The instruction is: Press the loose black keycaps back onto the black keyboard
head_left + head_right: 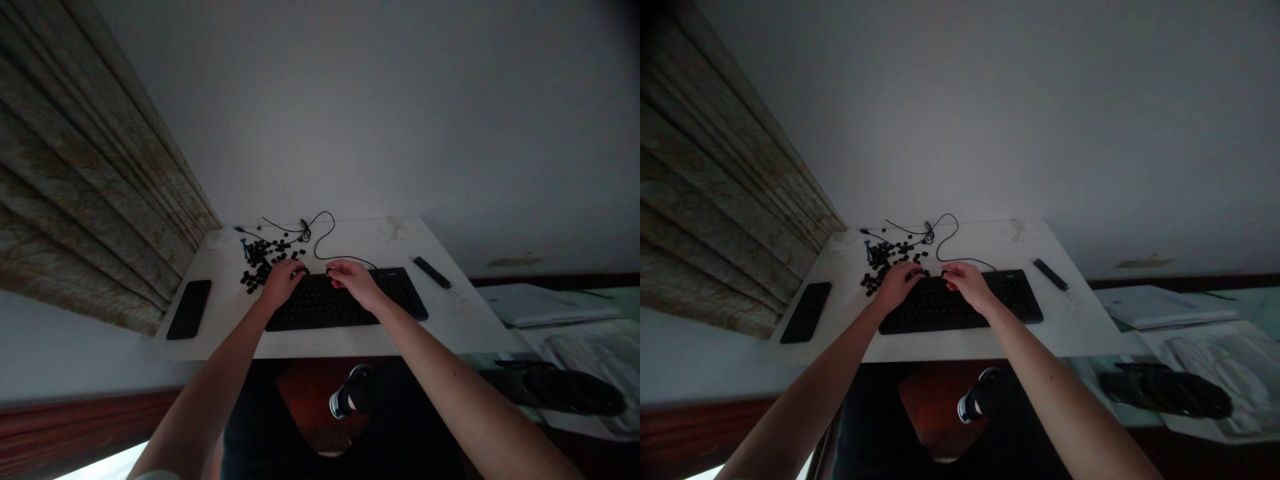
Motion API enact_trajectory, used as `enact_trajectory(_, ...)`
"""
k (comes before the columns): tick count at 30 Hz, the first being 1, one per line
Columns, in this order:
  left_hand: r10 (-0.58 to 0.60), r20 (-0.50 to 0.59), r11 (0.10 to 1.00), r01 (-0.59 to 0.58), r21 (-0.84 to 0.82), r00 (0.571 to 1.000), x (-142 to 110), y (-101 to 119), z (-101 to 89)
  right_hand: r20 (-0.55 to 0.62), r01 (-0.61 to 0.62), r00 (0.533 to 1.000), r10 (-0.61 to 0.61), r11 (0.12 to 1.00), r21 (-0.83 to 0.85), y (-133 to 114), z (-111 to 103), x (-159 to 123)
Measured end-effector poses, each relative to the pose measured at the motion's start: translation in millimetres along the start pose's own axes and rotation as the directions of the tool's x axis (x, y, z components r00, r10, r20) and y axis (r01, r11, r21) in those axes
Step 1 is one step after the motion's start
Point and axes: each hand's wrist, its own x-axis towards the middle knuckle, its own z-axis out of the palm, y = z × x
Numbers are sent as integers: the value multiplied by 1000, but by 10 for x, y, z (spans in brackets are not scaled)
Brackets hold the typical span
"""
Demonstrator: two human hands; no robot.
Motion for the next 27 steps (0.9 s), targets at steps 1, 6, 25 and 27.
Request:
enact_trajectory(1, 12, -5, 1000, -12, -4, 1000, -41, 47, -10, -3, 3, 1000, -3, 1000, 14, 3, -2, -41)
enact_trajectory(6, 2, -37, 1000, -2, 1, 999, -162, 156, -38, -42, -19, 999, 19, 1000, 11, 31, 12, -154)
enact_trajectory(25, -52, -148, 977, 19, -213, 988, -324, 267, -102, -64, -13, 998, 18, 997, 79, 30, 52, -200)
enact_trajectory(27, -66, -167, 977, 30, -212, 984, -328, 277, -103, -65, -6, 998, 11, 998, 69, 35, 55, -195)
